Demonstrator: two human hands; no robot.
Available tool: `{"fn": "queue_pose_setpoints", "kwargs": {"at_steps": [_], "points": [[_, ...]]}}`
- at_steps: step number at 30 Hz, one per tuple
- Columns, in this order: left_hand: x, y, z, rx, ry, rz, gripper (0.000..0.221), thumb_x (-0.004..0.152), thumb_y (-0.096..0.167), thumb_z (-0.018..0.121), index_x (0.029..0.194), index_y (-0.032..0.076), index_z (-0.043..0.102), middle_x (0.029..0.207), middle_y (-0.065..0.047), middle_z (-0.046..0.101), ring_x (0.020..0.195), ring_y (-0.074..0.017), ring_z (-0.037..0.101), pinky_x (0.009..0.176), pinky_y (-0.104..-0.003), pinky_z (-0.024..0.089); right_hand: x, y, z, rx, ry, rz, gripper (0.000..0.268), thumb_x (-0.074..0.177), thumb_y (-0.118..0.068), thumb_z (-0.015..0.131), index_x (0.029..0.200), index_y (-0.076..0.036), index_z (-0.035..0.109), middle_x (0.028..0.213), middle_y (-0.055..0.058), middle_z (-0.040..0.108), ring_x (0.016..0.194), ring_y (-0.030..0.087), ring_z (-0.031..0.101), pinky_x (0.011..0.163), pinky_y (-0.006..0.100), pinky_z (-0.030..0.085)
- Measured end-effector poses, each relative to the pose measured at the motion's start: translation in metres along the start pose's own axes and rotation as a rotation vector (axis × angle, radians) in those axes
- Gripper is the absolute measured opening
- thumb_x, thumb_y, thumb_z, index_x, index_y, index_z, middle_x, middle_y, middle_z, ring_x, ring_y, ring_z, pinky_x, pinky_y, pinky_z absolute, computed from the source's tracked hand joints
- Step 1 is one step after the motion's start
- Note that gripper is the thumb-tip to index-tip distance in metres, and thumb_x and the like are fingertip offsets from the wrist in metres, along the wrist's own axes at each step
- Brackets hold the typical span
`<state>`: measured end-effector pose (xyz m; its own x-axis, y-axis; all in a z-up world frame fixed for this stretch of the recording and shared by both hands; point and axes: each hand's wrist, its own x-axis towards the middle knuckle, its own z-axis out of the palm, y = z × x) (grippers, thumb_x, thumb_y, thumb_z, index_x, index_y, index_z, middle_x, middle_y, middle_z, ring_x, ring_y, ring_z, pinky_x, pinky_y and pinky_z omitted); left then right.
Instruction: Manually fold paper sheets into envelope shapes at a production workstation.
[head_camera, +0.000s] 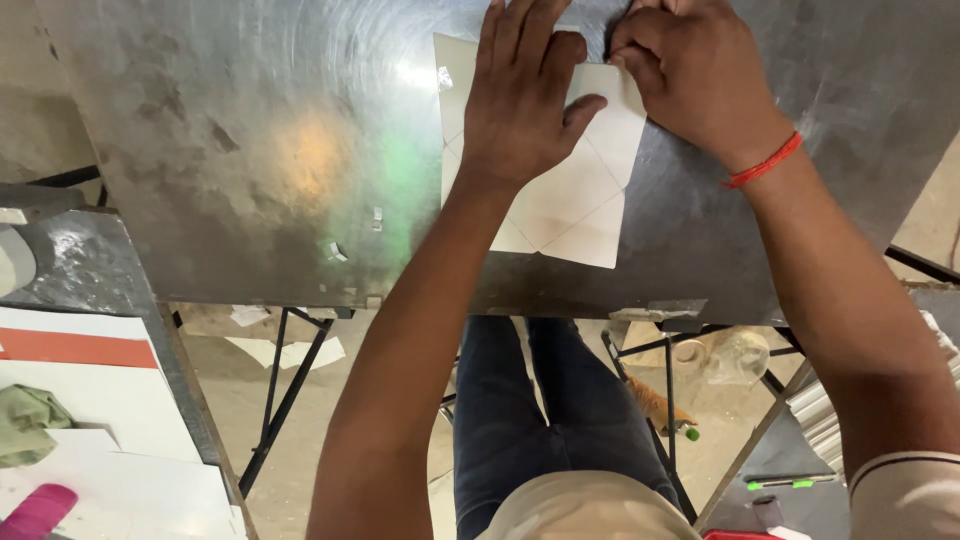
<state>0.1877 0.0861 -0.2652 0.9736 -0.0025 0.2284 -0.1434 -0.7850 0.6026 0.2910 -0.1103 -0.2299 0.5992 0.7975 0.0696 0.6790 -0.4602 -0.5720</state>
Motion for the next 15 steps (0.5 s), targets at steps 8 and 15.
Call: {"fn": "queue_pose_setpoints", "kwargs": {"at_steps": [8, 15], "points": [[-0.005, 0.003, -0.008, -0.032, 0.051, 0.086, 0.041, 0.089, 0.032, 0.085, 0.114, 0.009, 0.063, 0.135, -0.009, 0.051, 0.131, -0.0324, 0.045, 0.118, -0.055, 0.032, 0.005, -0.002, -0.003, -0.005, -0.003, -0.020, 0.004, 0.101, -0.003, 0.072, 0.097, -0.005, 0.071, 0.087, 0.008, 0.067, 0.079, 0.027, 0.063, 0.074, 0.038, 0.051], [-0.011, 0.000, -0.003, 0.083, 0.093, 0.284, 0.025, 0.089, 0.025, 0.078, 0.109, 0.012, 0.072, 0.115, -0.001, 0.058, 0.112, -0.0214, 0.052, 0.100, -0.047, 0.037, 0.003, 0.004, 0.001, -0.035, -0.034, -0.007, 0.006, 0.102, -0.007, 0.072, 0.096, -0.004, 0.073, 0.087, 0.008, 0.068, 0.073, 0.026, 0.063, 0.067, 0.036, 0.049]]}}
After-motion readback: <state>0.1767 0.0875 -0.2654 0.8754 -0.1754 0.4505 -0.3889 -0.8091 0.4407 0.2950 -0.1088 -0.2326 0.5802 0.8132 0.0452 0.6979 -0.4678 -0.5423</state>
